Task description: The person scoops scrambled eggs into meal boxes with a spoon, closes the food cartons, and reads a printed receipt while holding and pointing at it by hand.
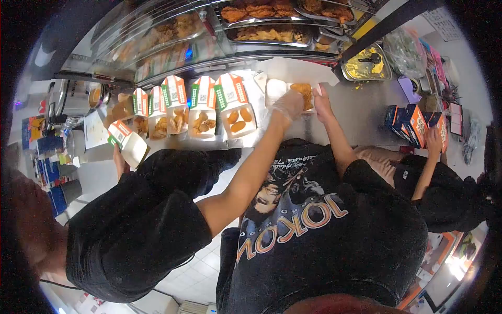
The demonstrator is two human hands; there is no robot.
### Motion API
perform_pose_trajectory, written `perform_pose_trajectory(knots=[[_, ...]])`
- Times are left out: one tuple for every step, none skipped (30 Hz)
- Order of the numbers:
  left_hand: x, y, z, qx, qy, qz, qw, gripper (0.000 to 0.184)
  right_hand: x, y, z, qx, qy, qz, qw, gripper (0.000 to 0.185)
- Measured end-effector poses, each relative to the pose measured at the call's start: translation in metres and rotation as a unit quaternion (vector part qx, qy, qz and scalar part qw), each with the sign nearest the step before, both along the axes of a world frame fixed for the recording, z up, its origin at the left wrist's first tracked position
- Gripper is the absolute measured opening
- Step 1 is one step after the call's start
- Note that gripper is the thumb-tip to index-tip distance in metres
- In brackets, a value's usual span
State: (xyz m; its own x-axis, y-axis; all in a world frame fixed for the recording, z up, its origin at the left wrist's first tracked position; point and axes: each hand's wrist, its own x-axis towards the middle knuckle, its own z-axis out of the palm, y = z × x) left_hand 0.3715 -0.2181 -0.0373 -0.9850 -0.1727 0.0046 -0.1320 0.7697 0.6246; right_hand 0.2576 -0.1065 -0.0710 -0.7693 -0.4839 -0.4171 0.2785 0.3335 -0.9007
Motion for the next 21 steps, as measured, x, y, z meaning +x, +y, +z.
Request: perform_pose_trajectory(knots=[[-0.001, 0.003, 0.005, 0.003, 0.007, 0.004, 1.0, 0.024, 0.004, -0.001, 0.015, -0.001, -0.003, -0.001, 1.0, 0.053], [-0.002, 0.006, 0.011, 0.008, 0.011, 0.009, 1.0, 0.024, 0.002, -0.001, 0.008, -0.002, -0.015, 0.0, 1.0, 0.056], [-0.003, 0.008, 0.017, 0.012, 0.016, 0.013, 1.0, 0.024, -0.003, 0.0, -0.002, -0.003, -0.027, 0.0, 1.0, 0.059], [-0.006, 0.011, 0.021, 0.016, 0.022, 0.017, 0.999, 0.024, -0.006, 0.0, -0.004, -0.004, -0.039, 0.001, 0.999, 0.062], [-0.007, 0.014, 0.024, 0.02, 0.028, 0.02, 0.999, 0.024, -0.007, 0.001, -0.007, -0.007, -0.041, -0.003, 0.999, 0.063], [-0.009, 0.016, 0.029, 0.021, 0.034, 0.022, 0.999, 0.024, -0.006, 0.001, -0.006, -0.011, -0.043, -0.007, 0.999, 0.063], [-0.01, 0.019, 0.034, 0.024, 0.039, 0.025, 0.999, 0.024, -0.004, 0.001, -0.006, -0.014, -0.045, -0.011, 0.999, 0.064], [-0.013, 0.02, 0.039, 0.035, 0.04, 0.027, 0.998, 0.024, -0.003, 0.001, -0.005, -0.002, -0.038, -0.013, 0.999, 0.061], [-0.016, 0.024, 0.044, 0.032, 0.048, 0.029, 0.998, 0.024, -0.002, -0.001, -0.001, 0.011, -0.03, -0.015, 0.999, 0.058], [-0.023, 0.029, 0.043, 0.032, 0.056, 0.028, 0.998, 0.024, -0.001, -0.002, 0.004, 0.023, -0.023, -0.017, 0.999, 0.056], [-0.027, 0.03, 0.045, 0.036, 0.061, 0.031, 0.997, 0.024, 0.0, -0.003, 0.011, 0.028, -0.03, -0.018, 0.999, 0.056], [-0.031, 0.033, 0.047, 0.038, 0.066, 0.031, 0.997, 0.024, 0.002, -0.004, 0.018, 0.033, -0.037, -0.021, 0.999, 0.056], [-0.036, 0.036, 0.049, 0.04, 0.071, 0.03, 0.996, 0.024, 0.005, -0.005, 0.022, 0.039, -0.044, -0.024, 0.998, 0.056], [-0.04, 0.039, 0.051, 0.044, 0.074, 0.028, 0.996, 0.024, 0.006, -0.005, 0.025, 0.028, -0.061, -0.026, 0.997, 0.056], [-0.043, 0.042, 0.053, 0.045, 0.078, 0.028, 0.996, 0.025, 0.006, -0.005, 0.026, 0.016, -0.076, -0.03, 0.997, 0.056], [-0.047, 0.044, 0.056, 0.048, 0.083, 0.026, 0.995, 0.025, 0.005, -0.005, 0.026, 0.004, -0.092, -0.035, 0.995, 0.055], [-0.048, 0.046, 0.058, 0.05, 0.085, 0.025, 0.995, 0.025, 0.004, -0.004, 0.024, -0.005, -0.109, -0.039, 0.993, 0.055], [-0.051, 0.047, 0.062, 0.053, 0.087, 0.024, 0.994, 0.025, 0.005, 0.002, 0.022, -0.018, -0.122, -0.042, 0.991, 0.055], [-0.047, 0.048, 0.063, 0.061, 0.082, 0.026, 0.994, 0.025, 0.003, 0.004, 0.02, -0.03, -0.134, -0.042, 0.99, 0.055], [-0.049, 0.049, 0.063, 0.067, 0.087, 0.025, 0.994, 0.025, 0.003, 0.009, 0.016, -0.043, -0.145, -0.044, 0.988, 0.055], [-0.044, 0.047, 0.061, 0.072, 0.088, 0.03, 0.993, 0.025, 0.002, 0.012, 0.011, -0.055, -0.152, -0.042, 0.986, 0.055]])
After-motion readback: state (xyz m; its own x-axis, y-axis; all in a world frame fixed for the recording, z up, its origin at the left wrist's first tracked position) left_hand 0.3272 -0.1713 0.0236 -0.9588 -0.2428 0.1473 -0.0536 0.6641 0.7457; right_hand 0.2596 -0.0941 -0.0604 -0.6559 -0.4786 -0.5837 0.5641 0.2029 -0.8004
